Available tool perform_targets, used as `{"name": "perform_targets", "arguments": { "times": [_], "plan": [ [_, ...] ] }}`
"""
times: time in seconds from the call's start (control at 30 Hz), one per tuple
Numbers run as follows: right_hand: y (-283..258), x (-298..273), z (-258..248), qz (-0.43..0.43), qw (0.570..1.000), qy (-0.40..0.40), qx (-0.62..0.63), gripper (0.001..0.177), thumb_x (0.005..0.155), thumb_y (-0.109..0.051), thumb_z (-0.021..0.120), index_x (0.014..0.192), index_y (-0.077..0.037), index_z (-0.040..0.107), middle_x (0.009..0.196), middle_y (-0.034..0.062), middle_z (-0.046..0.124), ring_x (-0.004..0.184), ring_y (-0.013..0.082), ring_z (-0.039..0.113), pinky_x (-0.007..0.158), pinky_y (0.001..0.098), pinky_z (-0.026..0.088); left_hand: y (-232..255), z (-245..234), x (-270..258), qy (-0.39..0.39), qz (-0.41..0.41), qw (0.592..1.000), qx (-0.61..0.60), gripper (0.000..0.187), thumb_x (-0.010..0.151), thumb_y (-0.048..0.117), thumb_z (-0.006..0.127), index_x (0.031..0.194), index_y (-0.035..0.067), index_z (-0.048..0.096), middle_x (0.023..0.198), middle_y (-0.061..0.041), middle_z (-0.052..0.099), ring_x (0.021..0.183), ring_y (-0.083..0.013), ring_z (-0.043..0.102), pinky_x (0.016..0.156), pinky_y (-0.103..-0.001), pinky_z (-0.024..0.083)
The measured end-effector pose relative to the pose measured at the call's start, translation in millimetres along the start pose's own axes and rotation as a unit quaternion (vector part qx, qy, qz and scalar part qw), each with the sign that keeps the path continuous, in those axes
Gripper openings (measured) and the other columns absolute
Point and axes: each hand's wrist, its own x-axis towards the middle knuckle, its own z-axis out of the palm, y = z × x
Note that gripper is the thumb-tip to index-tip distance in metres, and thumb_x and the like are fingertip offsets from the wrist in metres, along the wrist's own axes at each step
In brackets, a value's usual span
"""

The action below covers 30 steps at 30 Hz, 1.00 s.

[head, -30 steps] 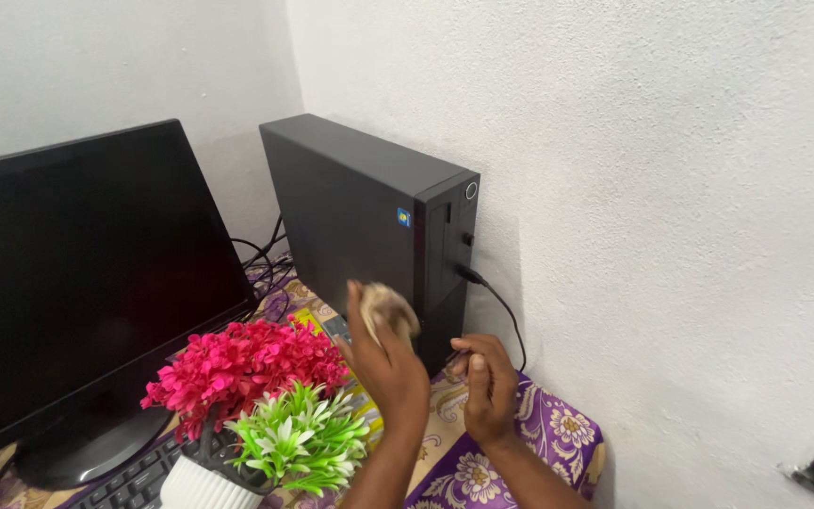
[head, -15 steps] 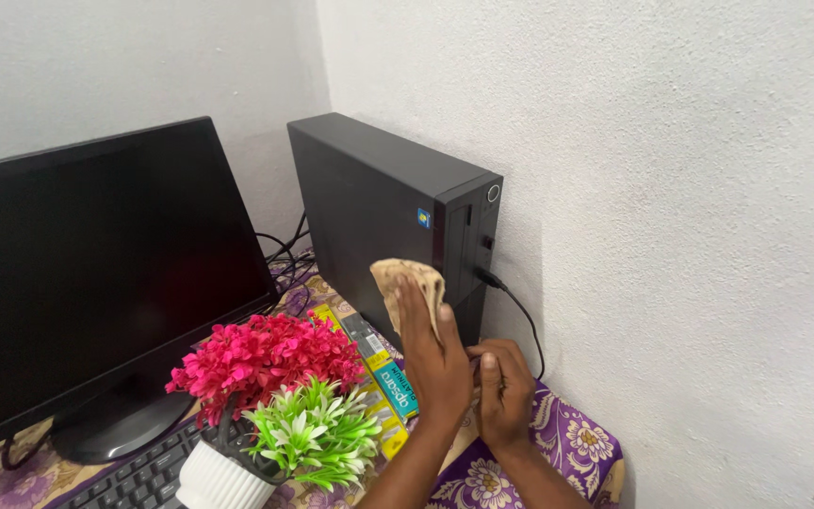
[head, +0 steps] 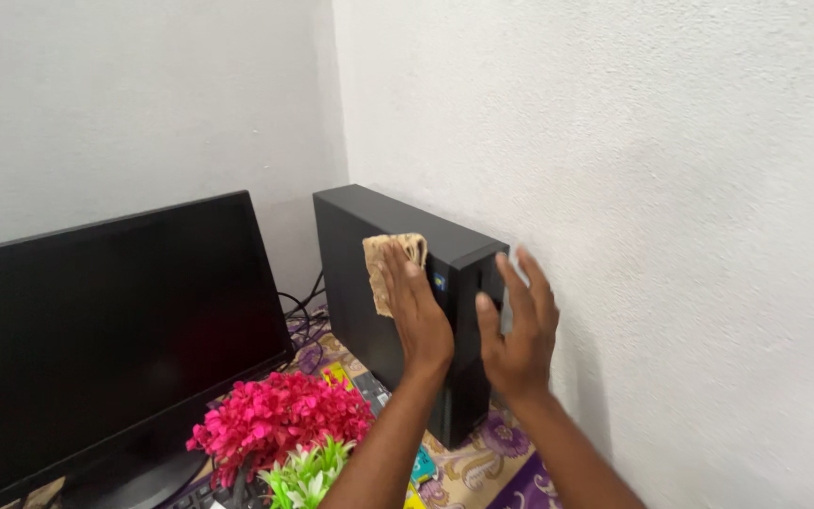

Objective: The person wipes the exterior of a desktop computer tower, then cleans two small potted artificial plants, and finally wipes several packaged stationery items on a desk. The person uses a cloth to clean each object individually and places them back on the desk.

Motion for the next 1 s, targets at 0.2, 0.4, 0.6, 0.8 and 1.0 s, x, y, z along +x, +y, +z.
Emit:
{"name": "perform_targets", "arguments": {
  "times": [0.2,0.4,0.6,0.8,1.0],
  "plan": [
    [2,33,17,0.033,0.997,-0.07,0.016,0.053,0.098,-0.039,0.066,0.138,-0.005,0.064,0.156,0.024,0.046,0.141,0.0426,0.048,0.11,0.0496,0.044,-31,4,66,0.025,-0.04,0.998,0.041,0.062,0.107,0.042,0.022,0.163,0.016,0.025,0.173,-0.013,0.006,0.159,-0.033,-0.001,0.125,-0.046,0.003],
    [1,31,23,0.045,0.998,-0.049,0.01,0.052,0.097,-0.044,0.068,0.131,-0.005,0.068,0.153,0.0219,0.052,0.139,0.0398,0.055,0.109,0.0469,0.05,-91,-6,130,0.057,-0.037,0.997,0.026,0.063,0.108,0.042,0.027,0.164,0.013,0.022,0.172,-0.013,0.014,0.161,-0.0312,0.007,0.128,-0.043,0.007],
    [5,30,26,0.028,0.999,-0.046,0.0,0.051,0.097,-0.043,0.07,0.131,-0.004,0.068,0.154,0.0259,0.052,0.135,0.041,0.058,0.106,0.0464,0.051,-128,-33,170,0.051,-0.107,0.993,-0.02,0.064,0.106,0.041,0.027,0.163,0.014,0.02,0.17,-0.01,0.018,0.157,-0.0285,0.016,0.125,-0.037,0.014],
    [9,26,26,0.021,0.998,-0.058,-0.002,0.05,0.097,-0.04,0.072,0.131,-0.004,0.069,0.157,0.0267,0.051,0.126,0.0387,0.065,0.102,0.0454,0.054,-222,-24,159,0.111,-0.088,0.99,0.009,0.063,0.11,0.041,0.029,0.16,0.004,0.027,0.169,-0.019,0.023,0.158,-0.0327,0.016,0.127,-0.039,0.013],
    [9,26,25,0.021,0.998,-0.062,0.001,0.049,0.099,-0.039,0.073,0.133,-0.004,0.068,0.158,0.0276,0.049,0.129,0.0402,0.063,0.103,0.0456,0.053,-254,3,62,0.171,-0.133,0.971,0.101,0.063,0.109,0.042,0.028,0.159,0.003,0.031,0.167,-0.019,0.03,0.157,-0.0326,0.022,0.128,-0.039,0.016]
  ]
}}
